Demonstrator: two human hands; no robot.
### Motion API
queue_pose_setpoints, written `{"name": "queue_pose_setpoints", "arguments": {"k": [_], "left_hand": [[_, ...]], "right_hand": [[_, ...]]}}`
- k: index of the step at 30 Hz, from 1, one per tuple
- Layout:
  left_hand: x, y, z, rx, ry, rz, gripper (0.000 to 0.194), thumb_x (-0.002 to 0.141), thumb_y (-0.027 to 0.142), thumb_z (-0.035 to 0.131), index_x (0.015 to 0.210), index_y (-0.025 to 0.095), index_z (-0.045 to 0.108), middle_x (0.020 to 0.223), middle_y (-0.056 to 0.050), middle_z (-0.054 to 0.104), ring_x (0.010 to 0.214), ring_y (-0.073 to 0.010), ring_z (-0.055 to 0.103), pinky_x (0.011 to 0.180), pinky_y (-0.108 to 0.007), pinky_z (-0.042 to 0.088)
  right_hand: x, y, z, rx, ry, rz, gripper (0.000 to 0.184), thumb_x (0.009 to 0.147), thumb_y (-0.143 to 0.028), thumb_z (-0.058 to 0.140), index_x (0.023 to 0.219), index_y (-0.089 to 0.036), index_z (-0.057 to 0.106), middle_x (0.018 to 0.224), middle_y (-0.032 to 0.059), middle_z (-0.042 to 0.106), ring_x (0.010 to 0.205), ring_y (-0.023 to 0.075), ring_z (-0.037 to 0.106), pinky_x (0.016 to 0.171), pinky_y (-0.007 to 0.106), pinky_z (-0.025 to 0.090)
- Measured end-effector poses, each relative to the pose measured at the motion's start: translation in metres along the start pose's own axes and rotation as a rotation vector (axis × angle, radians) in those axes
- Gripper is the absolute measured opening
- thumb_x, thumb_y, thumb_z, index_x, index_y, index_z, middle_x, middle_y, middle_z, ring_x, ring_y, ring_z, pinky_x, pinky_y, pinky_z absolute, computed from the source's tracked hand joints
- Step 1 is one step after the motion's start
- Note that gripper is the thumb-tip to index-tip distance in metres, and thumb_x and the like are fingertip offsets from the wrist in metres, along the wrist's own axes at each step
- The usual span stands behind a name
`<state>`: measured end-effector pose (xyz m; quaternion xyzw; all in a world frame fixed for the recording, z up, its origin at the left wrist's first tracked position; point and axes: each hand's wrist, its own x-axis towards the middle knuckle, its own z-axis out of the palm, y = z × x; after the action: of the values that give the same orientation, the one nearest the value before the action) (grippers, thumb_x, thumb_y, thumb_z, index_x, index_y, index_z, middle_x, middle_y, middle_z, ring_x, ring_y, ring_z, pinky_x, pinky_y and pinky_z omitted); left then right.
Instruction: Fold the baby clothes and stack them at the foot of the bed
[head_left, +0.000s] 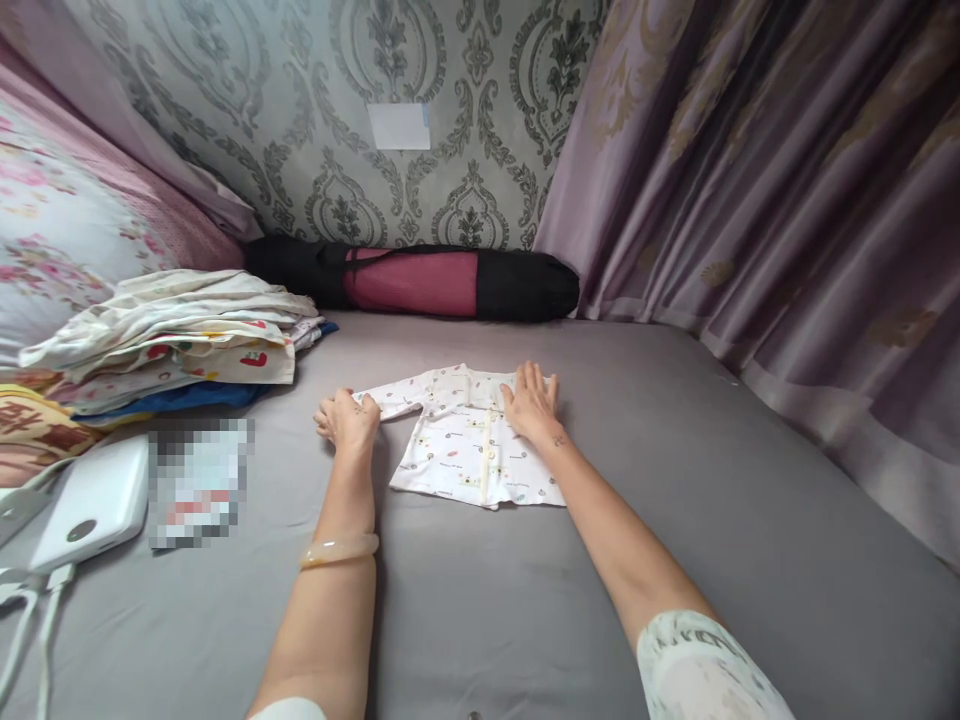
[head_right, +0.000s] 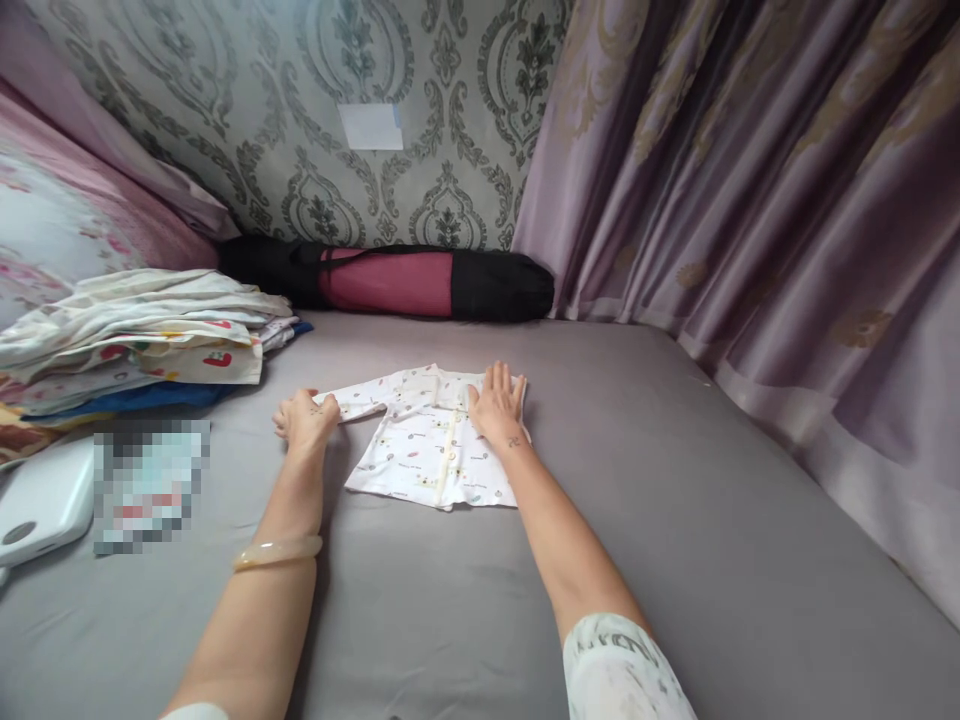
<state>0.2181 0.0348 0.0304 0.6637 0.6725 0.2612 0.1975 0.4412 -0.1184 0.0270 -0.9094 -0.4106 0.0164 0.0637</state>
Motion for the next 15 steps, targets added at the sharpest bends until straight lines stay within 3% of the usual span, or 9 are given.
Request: {"name": "queue_pose_setpoints", "arguments": {"k": [5,10,15], "left_hand": [[0.004,-0.007,-0.010,0.047,0.041,-0.113,0.041,0.084,0.035,0.051,0.116,0.010,0.055,0.132,-0.027,0.046,0.128,-0.0431,0.039,0.100,-0.057,0.037],[0.011,-0.012,-0.014,0.084,-0.002,-0.168,0.045,0.085,0.036,0.052,0.118,0.006,0.056,0.133,-0.028,0.047,0.128,-0.0423,0.040,0.102,-0.051,0.038],[0.016,-0.012,-0.013,0.124,-0.010,-0.198,0.042,0.085,0.035,0.054,0.118,0.008,0.058,0.132,-0.024,0.051,0.128,-0.0386,0.043,0.104,-0.047,0.038]], "right_hand": [[-0.012,-0.044,0.002,0.108,-0.114,-0.282,0.068,0.100,-0.046,0.014,0.156,-0.007,0.017,0.163,0.0080,0.010,0.150,0.0201,0.003,0.120,0.040,-0.003],[-0.012,-0.053,0.011,0.106,-0.169,-0.304,0.070,0.100,-0.046,0.017,0.155,-0.003,0.017,0.162,0.0111,0.012,0.150,0.0217,0.006,0.120,0.040,0.000],[-0.006,-0.054,0.003,0.089,-0.195,-0.297,0.066,0.101,-0.045,0.020,0.153,-0.005,0.024,0.161,0.0137,0.020,0.148,0.0253,0.014,0.119,0.044,0.006]]}}
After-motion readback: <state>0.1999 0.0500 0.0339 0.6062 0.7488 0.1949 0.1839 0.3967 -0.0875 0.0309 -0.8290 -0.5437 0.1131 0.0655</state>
